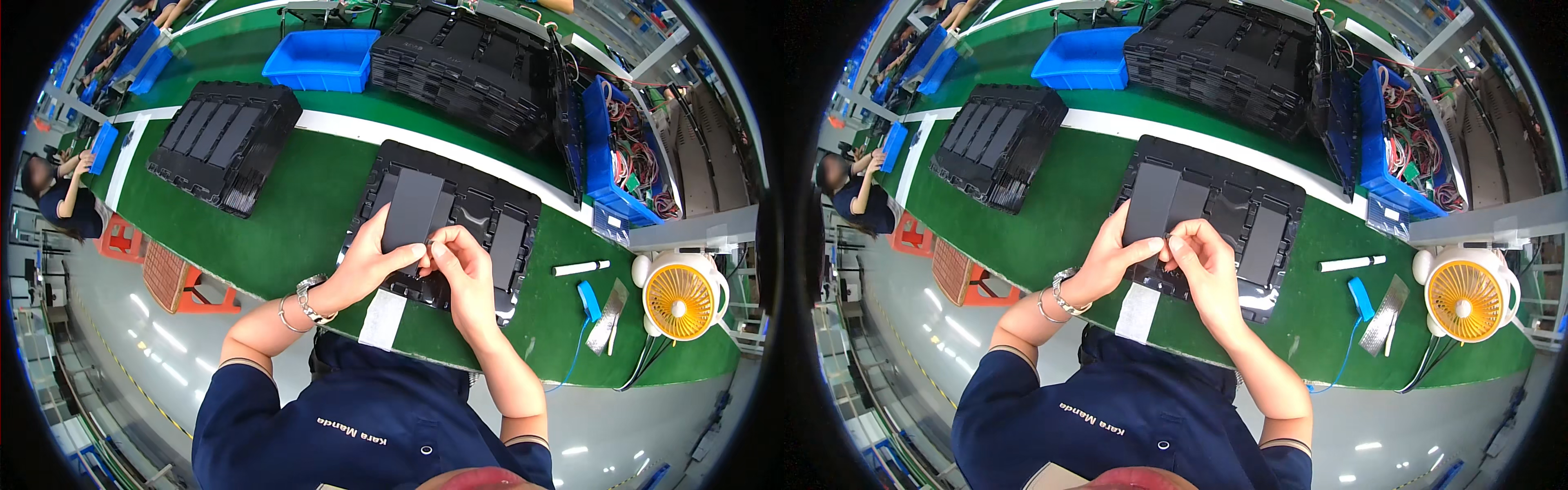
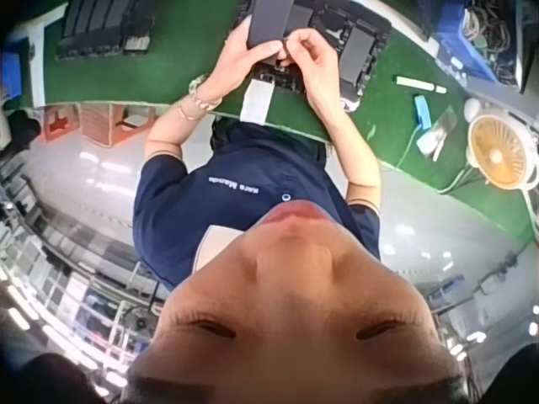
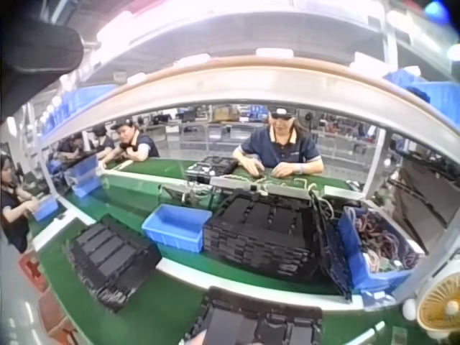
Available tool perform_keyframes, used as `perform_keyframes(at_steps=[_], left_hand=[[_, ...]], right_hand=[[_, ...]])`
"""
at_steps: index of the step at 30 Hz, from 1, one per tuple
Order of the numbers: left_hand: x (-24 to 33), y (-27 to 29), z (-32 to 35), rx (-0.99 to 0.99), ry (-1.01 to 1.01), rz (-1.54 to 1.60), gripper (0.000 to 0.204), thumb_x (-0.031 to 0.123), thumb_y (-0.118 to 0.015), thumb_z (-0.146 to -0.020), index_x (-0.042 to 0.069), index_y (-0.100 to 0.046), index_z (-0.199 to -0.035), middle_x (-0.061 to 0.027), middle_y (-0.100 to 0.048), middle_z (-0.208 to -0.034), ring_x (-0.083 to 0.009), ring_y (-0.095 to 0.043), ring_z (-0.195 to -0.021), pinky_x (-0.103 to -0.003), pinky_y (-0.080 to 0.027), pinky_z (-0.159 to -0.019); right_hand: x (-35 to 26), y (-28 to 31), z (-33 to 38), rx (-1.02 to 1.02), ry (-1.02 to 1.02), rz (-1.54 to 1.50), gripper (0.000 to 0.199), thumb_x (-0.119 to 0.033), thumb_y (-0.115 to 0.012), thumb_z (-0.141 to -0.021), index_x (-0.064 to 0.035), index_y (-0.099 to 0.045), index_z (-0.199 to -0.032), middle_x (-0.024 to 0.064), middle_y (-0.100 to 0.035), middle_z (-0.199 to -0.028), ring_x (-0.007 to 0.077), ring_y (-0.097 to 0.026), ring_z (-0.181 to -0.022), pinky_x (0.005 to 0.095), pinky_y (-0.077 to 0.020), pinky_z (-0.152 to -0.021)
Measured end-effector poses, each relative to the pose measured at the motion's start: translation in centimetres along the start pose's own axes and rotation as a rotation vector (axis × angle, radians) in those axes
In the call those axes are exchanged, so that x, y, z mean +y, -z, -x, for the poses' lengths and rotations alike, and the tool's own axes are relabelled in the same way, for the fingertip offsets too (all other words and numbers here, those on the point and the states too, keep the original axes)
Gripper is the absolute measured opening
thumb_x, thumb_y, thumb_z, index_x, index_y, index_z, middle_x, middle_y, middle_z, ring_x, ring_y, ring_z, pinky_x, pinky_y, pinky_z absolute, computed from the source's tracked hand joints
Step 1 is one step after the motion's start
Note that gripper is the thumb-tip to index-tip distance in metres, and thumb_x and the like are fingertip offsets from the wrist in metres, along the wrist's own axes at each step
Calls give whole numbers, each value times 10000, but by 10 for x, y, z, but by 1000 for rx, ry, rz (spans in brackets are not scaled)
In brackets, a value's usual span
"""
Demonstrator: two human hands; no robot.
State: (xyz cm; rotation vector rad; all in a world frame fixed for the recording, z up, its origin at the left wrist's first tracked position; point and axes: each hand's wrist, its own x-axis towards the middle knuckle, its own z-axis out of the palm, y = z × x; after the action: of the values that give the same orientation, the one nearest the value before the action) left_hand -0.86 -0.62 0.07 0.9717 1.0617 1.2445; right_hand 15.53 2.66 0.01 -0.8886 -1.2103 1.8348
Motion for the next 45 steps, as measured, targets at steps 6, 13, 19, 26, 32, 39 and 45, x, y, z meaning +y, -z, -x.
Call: perform_keyframes(at_steps=[6,13,19,26,32,39,45], left_hand=[[-1,0,1,-24,-14,-6,420,111,-655,-872,-4,-493,-1243,-25,-597,-1024,-85,-565,-933,-261,-474,-847],[-8,0,0,17,-67,-92,371,91,-652,-875,-5,-505,-1202,-38,-591,-1077,-95,-562,-974,-266,-482,-860],[-11,2,1,15,-10,-65,396,96,-659,-863,-4,-505,-1214,-43,-593,-1076,-113,-568,-987,-277,-479,-884],[-13,5,4,-1,75,-4,401,92,-658,-873,3,-498,-1230,-44,-585,-1099,-108,-567,-1006,-280,-484,-889],[-11,6,5,-23,82,3,408,80,-650,-884,4,-489,-1251,-43,-580,-1122,-105,-559,-1034,-285,-477,-907],[-8,5,4,-14,74,17,409,103,-654,-889,5,-485,-1248,-35,-573,-1097,-97,-546,-1012,-278,-462,-900],[-6,5,3,-22,126,26,392,95,-651,-890,10,-488,-1236,-25,-570,-1090,-84,-547,-998,-260,-475,-868]], right_hand=[[1,1,1,-6,30,9,137,-159,-582,-961,-26,-576,-927,16,-601,-806,94,-573,-746,259,-487,-736],[0,4,1,-12,6,-40,153,-160,-605,-954,-11,-582,-925,36,-618,-812,102,-573,-772,259,-473,-766],[-3,4,3,-33,-13,-96,139,-144,-594,-960,-7,-575,-948,31,-611,-811,95,-563,-783,253,-466,-766],[-6,5,4,-67,-41,-136,110,-117,-577,-971,-9,-562,-951,18,-591,-835,88,-553,-807,252,-459,-783],[-10,5,6,-74,-85,-169,88,-97,-566,-972,-12,-557,-952,11,-582,-846,86,-550,-819,255,-462,-794],[-7,6,4,-93,-89,-179,89,-97,-561,-975,-8,-562,-962,18,-594,-861,89,-572,-825,255,-473,-790],[-9,7,4,-83,-109,-175,97,-99,-569,-971,-3,-565,-960,23,-596,-861,91,-576,-827,257,-476,-790]])
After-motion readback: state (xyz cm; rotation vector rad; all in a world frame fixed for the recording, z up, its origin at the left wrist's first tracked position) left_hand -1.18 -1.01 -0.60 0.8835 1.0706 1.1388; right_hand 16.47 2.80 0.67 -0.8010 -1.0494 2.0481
